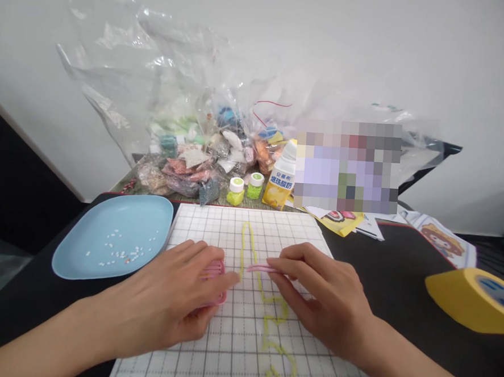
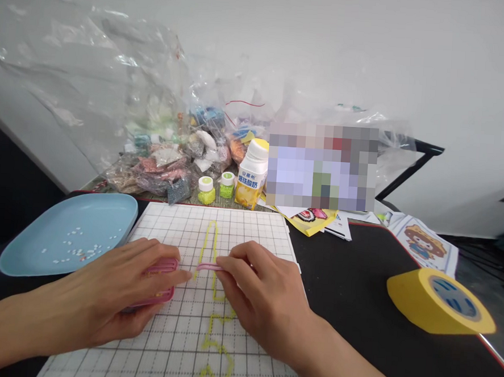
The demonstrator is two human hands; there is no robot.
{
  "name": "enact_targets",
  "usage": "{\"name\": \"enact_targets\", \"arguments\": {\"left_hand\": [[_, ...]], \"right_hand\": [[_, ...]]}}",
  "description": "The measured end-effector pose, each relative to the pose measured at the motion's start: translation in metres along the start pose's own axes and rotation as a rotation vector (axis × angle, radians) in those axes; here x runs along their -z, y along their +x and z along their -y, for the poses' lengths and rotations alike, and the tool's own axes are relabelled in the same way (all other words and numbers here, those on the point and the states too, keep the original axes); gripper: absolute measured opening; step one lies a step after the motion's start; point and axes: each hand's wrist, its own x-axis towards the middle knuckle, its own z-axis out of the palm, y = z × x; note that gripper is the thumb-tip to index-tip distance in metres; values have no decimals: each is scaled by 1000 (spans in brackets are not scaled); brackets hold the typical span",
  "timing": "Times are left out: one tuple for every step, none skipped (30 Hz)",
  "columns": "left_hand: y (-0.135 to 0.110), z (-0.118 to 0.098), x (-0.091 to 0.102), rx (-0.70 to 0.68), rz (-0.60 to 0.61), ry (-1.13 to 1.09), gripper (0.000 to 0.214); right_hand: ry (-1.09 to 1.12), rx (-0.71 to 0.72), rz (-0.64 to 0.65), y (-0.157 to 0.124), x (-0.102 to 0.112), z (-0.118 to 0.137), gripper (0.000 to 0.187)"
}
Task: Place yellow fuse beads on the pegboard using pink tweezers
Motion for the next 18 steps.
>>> {"name": "enact_targets", "arguments": {"left_hand": [[-1, 1, -1, 3, -6, -12, 35], [-3, 2, -1, 8, -12, -28, 38], [-5, 2, -2, 16, -18, -51, 41], [-6, 3, -3, 30, -30, -84, 45], [-8, 3, -5, 49, -41, -127, 49], [-9, 3, -6, 75, -52, -176, 54], [-10, 3, -7, 107, -57, -225, 58], [-10, 2, -8, 144, -59, -268, 62], [-11, 0, -9, 181, -59, -301, 67], [-12, -1, -10, 211, -56, -327, 71], [-13, -3, -11, 237, -55, -345, 74], [-14, -4, -11, 254, -58, -356, 77], [-15, -6, -11, 266, -63, -362, 78], [-16, -7, -11, 271, -69, -366, 80], [-16, -8, -12, 272, -74, -366, 81], [-16, -9, -12, 276, -78, -364, 82], [-16, -10, -12, 277, -80, -364, 83], [-16, -10, -12, 280, -77, -366, 85]], "right_hand": [[-3, -3, -13, 1, 1, 0, 9], [-1, -5, -24, 1, 1, 1, 9], [4, -7, -30, 2, 2, 1, 9], [12, -10, -33, 2, 2, 2, 9], [20, -14, -34, 2, 2, 3, 9], [32, -16, -32, 2, 2, 4, 9], [47, -17, -26, 1, 2, 5, 10], [62, -16, -16, 1, 2, 6, 11], [80, -12, -2, 0, 2, 8, 12], [96, -4, 14, -1, 2, 10, 13], [110, 5, 31, -1, 2, 11, 14], [118, 15, 47, -2, 1, 13, 15], [121, 24, 60, -2, 1, 15, 17], [124, 32, 72, -3, 1, 16, 18], [124, 36, 82, -3, 1, 17, 18], [124, 37, 90, -3, 1, 18, 19], [125, 39, 96, -3, 1, 19, 19], [126, 39, 101, -3, 1, 19, 19]]}}
